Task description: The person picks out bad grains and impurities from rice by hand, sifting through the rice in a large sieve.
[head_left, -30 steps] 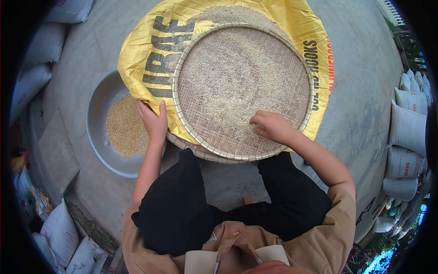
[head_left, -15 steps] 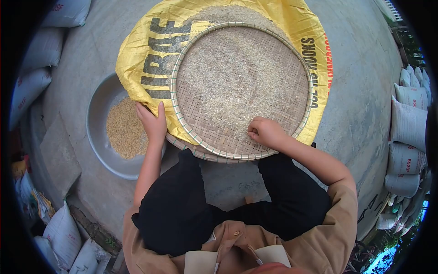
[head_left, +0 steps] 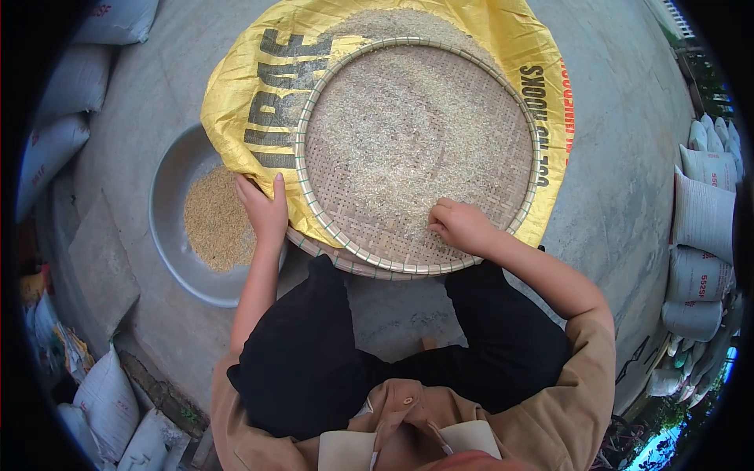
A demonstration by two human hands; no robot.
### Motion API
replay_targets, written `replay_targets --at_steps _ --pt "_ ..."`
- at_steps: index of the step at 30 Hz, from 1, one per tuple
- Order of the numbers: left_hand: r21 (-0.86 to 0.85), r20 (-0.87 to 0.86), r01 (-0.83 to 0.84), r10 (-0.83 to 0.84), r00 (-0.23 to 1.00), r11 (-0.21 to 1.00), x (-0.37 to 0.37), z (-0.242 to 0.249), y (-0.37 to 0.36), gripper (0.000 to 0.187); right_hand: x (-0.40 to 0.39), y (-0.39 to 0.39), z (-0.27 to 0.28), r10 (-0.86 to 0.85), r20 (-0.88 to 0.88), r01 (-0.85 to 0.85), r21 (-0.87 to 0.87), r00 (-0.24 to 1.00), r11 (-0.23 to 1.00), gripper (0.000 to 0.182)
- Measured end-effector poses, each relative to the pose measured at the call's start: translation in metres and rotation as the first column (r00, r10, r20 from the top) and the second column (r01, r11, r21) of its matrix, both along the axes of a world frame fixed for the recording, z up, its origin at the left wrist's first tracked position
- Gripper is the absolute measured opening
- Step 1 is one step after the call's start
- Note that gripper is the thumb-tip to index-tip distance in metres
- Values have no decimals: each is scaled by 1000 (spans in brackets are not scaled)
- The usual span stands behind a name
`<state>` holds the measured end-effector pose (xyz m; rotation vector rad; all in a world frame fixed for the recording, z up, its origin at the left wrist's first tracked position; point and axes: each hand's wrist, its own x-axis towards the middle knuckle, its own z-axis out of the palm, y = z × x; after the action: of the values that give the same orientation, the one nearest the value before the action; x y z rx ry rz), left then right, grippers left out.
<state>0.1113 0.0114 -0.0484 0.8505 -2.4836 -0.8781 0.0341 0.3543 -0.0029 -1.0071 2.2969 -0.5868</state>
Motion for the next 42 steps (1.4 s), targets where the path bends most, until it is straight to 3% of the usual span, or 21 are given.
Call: replay_targets --at_steps 13,18,22,25,27,28,30,34,35,37,40,42 --pt "2 10 -7 7 1000 1000 0 0 0 83 7 -4 -6 44 -109 -43 13 993 999 8" --pt "-7 -3 10 -10 1000 1000 0 2 1 82 9 -9 -4 192 -205 -167 131 960 977 8" --pt "-6 -7 15 -15 1000 1000 0 2 1 82 7 -9 -2 248 -215 -222 138 945 965 12" --pt "-14 3 6 -6 1000 1000 1 -1 -1 82 6 -12 8 182 -137 -159 162 974 974 11" --pt "-9 -9 13 -13 1000 1000 0 -1 -1 82 2 -19 20 10 -45 -7 73 999 997 9" --pt "-8 -11 14 -14 1000 1000 0 0 0 82 -5 -25 24 9 -47 -6 74 999 997 9" --pt "-26 21 -3 3 1000 1000 0 0 0 82 -22 -49 33 -24 112 39 -135 993 990 11" --pt "-6 28 8 -8 1000 1000 0 -2 -1 82 -25 -151 106 84 406 43 -294 910 955 14" --pt "-12 28 15 -15 999 1000 -1 -2 -1 82 -19 -173 116 159 572 98 -393 805 914 17" --pt "-22 26 33 -32 999 999 -1 -1 -1 82 6 -212 115 277 348 45 -690 895 723 20" --pt "-20 16 38 -38 999 999 -1 -2 -2 81 -18 -182 121 386 382 -27 -680 840 732 22" --pt "-7 3 23 -23 1000 1000 0 -3 -2 81 -38 -141 107 174 386 43 -492 906 870 23"
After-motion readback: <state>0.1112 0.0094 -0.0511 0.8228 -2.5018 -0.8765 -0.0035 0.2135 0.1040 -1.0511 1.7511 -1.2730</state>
